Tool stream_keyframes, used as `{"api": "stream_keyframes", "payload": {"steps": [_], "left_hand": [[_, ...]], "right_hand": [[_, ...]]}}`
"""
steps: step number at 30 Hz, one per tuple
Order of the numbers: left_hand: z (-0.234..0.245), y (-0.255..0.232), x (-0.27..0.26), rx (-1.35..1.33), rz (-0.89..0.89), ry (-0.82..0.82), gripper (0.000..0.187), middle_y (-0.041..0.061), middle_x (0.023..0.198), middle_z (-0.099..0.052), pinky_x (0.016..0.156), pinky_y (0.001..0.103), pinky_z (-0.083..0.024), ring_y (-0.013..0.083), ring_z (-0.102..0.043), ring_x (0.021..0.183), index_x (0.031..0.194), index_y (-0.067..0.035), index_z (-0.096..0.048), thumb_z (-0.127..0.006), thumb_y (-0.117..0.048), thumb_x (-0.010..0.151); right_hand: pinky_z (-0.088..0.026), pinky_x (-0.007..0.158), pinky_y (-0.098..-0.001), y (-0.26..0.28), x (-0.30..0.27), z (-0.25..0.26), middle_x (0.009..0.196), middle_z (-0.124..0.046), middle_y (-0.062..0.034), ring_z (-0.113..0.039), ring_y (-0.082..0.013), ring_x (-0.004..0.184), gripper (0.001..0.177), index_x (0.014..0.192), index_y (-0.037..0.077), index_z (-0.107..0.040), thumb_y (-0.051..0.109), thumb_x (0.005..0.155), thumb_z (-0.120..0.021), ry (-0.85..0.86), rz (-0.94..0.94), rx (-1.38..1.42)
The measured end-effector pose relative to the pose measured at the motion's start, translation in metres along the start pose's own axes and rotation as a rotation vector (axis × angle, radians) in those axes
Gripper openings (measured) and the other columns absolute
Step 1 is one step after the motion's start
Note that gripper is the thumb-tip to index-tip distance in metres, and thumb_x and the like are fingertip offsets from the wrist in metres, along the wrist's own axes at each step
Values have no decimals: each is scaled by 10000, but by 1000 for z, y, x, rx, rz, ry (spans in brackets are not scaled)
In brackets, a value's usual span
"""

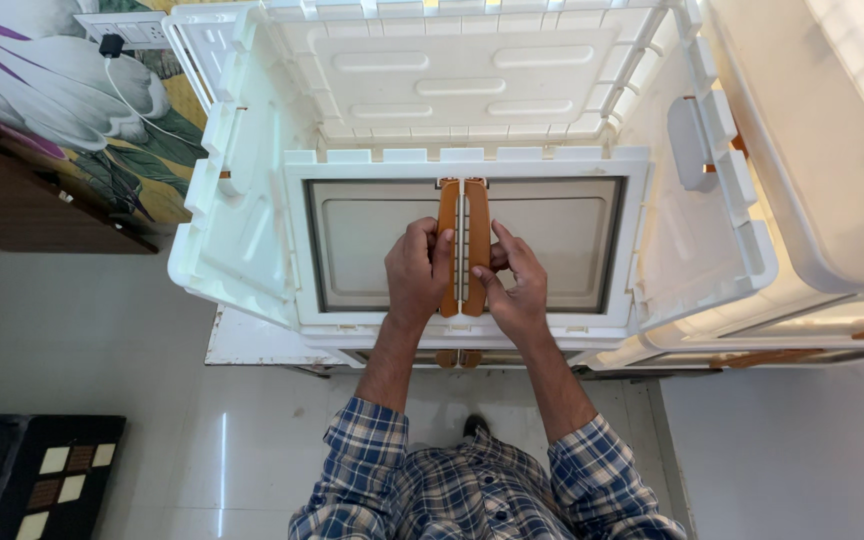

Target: The person assembles a white plastic storage box by inserting a frame, placing a lid, and securing latches. They then repeat the process with a second box, stacking it on top of the first.

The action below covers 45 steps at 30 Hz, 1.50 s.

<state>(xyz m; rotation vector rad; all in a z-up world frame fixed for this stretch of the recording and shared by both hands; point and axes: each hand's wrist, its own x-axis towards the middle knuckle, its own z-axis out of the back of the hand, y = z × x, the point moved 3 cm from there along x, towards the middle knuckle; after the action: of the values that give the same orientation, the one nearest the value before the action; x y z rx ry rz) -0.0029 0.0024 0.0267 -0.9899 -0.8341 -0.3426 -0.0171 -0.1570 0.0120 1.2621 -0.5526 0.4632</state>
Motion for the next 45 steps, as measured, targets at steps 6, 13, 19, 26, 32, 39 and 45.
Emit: {"api": "stream_keyframes", "payload": {"steps": [6,13,19,26,32,39,45], "left_hand": [[12,-16,-15,34,-190,-84,144,97,829,-625,563,359,-506,229,-629,669,1045,-11,-575,-683,-102,1020],[25,-32,-33,-31,-295,-113,168,119,822,-583,567,396,-474,263,-584,683,1072,2,-540,-682,-64,1012],[39,-50,-45,-26,-271,-47,155,143,848,-580,622,447,-480,320,-595,746,1027,1,-540,-684,-46,996],[58,-69,-57,-20,-169,26,120,151,853,-599,625,465,-479,343,-612,761,1000,1,-567,-665,-69,1007],[71,-79,-64,33,-194,13,129,136,846,-616,618,462,-486,332,-622,755,969,-7,-585,-692,-80,977],[77,-81,-75,86,-176,-24,147,112,901,-625,708,450,-493,306,-615,851,963,-51,-596,-739,-77,939],[88,-119,-58,164,-422,-283,265,91,1073,-534,902,450,-427,259,-517,1036,1089,-59,-563,-751,-156,931]], "right_hand": [[-638,827,-276,18,-17,-1,1049,-673,-75,-709,-144,929,450,1312,-1,-620,-107,888,-726,-93,-38,41],[-599,850,-294,47,-45,1,996,-709,-75,-712,-156,934,293,1127,1,-634,-115,876,-731,-213,-45,-8],[-601,822,-288,71,-63,0,955,-736,-86,-730,-162,903,257,1089,-5,-643,-116,873,-725,-281,-42,-121],[-623,813,-304,96,-81,5,986,-754,-120,-766,-188,926,253,1089,-25,-660,-102,860,-733,-274,-48,-211],[-618,781,-324,112,-86,27,1019,-733,-154,-744,-224,923,228,1048,-27,-690,-24,845,-794,-241,92,-344],[-592,846,-335,127,-71,113,1098,-667,-124,-663,-211,993,174,1088,14,-683,-29,948,-777,-604,222,-475],[-566,1005,-375,136,-47,167,1360,-612,-122,-613,-250,1269,288,1272,23,-663,-48,1000,-727,-619,142,-507]]}}
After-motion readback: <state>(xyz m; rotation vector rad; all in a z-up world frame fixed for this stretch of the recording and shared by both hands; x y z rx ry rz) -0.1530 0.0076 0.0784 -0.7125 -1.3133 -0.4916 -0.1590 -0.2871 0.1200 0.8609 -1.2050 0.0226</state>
